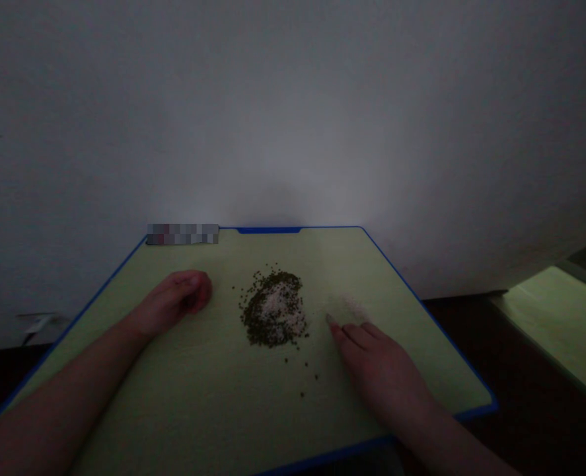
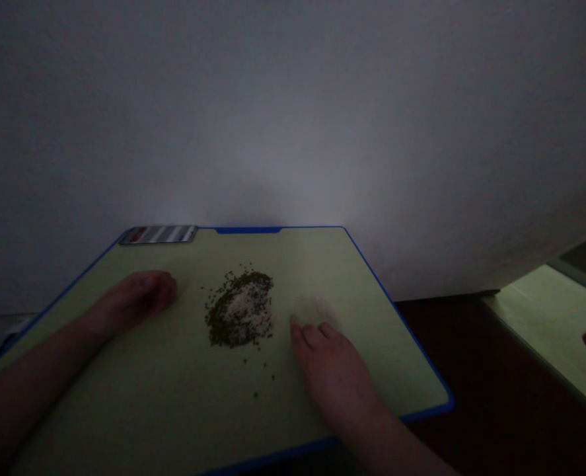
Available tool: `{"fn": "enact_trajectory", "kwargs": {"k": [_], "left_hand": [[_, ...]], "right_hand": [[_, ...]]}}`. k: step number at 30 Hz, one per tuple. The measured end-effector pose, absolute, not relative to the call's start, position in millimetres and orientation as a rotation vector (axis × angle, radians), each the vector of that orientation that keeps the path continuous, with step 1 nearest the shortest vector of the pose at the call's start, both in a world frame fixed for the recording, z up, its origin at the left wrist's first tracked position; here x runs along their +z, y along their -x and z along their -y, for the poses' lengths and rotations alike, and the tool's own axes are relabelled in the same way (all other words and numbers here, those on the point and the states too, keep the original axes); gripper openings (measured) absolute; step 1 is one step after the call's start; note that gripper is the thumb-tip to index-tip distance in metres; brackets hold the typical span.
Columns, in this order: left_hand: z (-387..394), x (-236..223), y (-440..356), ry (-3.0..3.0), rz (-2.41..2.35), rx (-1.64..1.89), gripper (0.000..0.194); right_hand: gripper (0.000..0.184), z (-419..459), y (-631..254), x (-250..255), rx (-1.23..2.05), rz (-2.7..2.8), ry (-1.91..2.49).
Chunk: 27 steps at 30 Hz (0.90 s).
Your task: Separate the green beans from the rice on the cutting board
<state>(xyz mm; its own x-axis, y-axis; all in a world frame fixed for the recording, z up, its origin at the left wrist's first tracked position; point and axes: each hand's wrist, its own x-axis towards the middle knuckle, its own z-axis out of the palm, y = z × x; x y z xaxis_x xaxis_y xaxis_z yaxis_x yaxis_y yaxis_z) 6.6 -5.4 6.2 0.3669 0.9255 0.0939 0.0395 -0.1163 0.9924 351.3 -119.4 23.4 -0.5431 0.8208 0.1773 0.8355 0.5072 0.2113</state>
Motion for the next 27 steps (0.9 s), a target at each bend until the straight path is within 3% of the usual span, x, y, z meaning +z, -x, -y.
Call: {"fn": "enact_trajectory", "kwargs": {"k": [5,16,27], "left_hand": [[4.2,5.0,-5.5,-1.476,-0.924,0.964,0.047],[2.8,1.9,-3.7,-1.487,-0.944,0.953,0.048],[5.4,4.9,-6.0,-1.457,-0.871,0.98,0.046]], "right_hand": [[0.041,127.9,-337.3,25.3,-0.315,2.792,1.199],[0.04,104.8,-362.1,27.6,-0.345,2.586,1.523],[0.04,86.7,-364.5,40.1,0.163,2.357,1.426]]}}
